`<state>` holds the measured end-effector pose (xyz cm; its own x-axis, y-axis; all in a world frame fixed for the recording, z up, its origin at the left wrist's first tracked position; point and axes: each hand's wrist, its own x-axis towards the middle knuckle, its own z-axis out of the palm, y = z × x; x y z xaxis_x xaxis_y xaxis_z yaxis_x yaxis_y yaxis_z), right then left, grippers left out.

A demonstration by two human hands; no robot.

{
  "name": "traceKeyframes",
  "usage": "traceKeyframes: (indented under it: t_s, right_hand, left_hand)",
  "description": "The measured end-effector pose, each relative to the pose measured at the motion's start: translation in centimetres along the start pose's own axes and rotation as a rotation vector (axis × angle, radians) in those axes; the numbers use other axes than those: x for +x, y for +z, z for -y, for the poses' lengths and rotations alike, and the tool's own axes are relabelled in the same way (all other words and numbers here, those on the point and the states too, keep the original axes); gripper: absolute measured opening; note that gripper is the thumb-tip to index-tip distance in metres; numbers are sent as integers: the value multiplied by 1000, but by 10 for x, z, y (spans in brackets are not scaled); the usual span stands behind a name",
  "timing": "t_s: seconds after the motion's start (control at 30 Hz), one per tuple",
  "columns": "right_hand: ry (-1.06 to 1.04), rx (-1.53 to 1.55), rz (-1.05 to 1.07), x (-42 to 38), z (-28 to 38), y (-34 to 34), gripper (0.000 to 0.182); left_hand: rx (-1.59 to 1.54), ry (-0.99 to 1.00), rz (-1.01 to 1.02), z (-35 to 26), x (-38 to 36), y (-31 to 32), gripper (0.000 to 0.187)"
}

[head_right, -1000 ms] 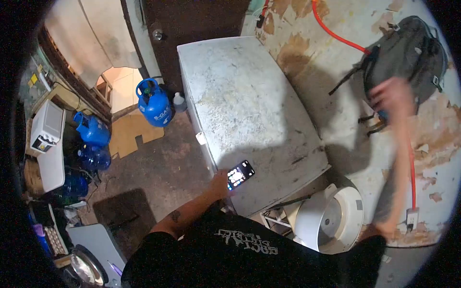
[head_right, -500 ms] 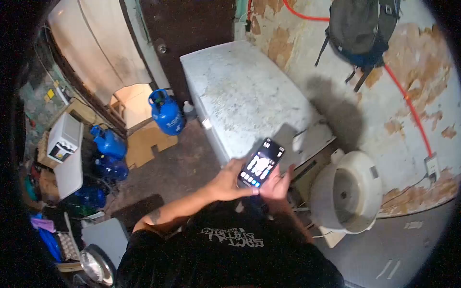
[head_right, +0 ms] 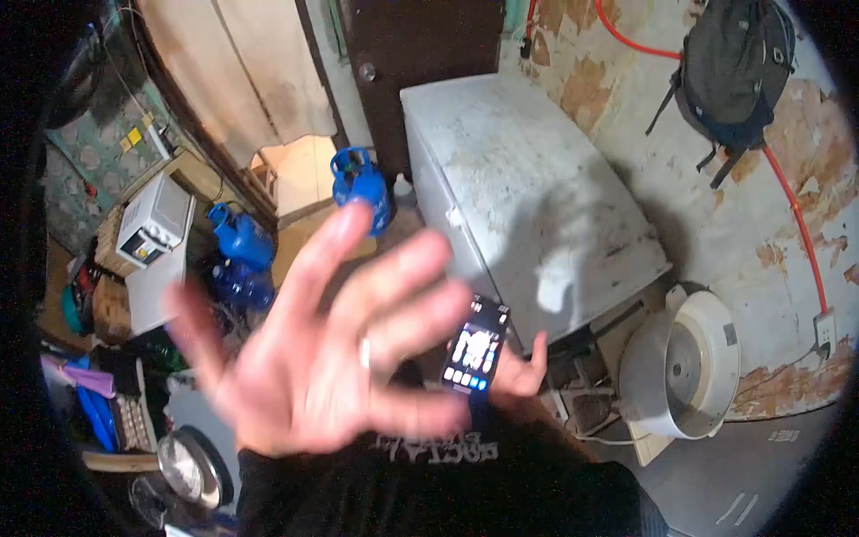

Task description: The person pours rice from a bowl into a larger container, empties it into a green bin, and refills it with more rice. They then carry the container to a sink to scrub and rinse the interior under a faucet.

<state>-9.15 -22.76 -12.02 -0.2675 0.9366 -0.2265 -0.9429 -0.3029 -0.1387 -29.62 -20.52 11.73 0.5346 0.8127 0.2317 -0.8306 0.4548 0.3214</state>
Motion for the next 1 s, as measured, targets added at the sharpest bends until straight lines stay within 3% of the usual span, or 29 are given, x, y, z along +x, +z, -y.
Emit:
traceKeyframes:
  t_s: [0.03,0.07,0.17,0.2,0.27,0.43,0.47,0.53,0.6,0.67,0.77,0.8,0.9,0.93,1.0]
  right_hand:
    - [3,-27,-36,12,-5,-1,72]
    - [2,-62,-75,22,-6,-1,59]
    - [121,-131,42,80,-12,-72,74]
    - [138,-163,60,101,-26,-76,79]
    - [156,-203,90,134,-53,-45,87]
    - [258,-234,171,178,-123,52,108]
    - [297,-228,198,183,-136,65,113]
    - [389,-176,253,178,-139,83,110]
    - [390,-253,73,176,-151,118,106]
    - [538,-260,178,182,-163,132,104]
    - [757,-247,311,215,-181,120,107]
    - [796,-267,256,221,-188,123,108]
    - [826,-427,78,237,-223,135,109]
    - [818,-487,21,244,-231,137,109]
    - [842,-145,-58,262,-251,136,104]
  left_hand:
    - [31,-27,-121,-4,-10,41,109]
    - [105,32,28,-10,-10,29,115]
    - [91,311,403,-35,0,-10,139]
    - [61,297,280,-53,-6,0,134]
    - [60,263,146,-94,-14,3,130]
    - [395,236,313,-222,-17,-111,135]
    - [390,279,268,-235,-23,-128,137]
    - [343,359,159,-242,-31,-130,158]
    - [430,442,223,-250,-42,-129,149]
    - [513,520,262,-257,-59,-124,153]
    - [848,586,91,-277,-91,-144,162]
    - [957,631,63,-280,-101,-144,164]
    - [1803,600,-420,-300,-140,-117,139]
    - [1917,718,-505,-300,-142,-105,138]
    - [2119,937,-653,-302,-146,-82,136]
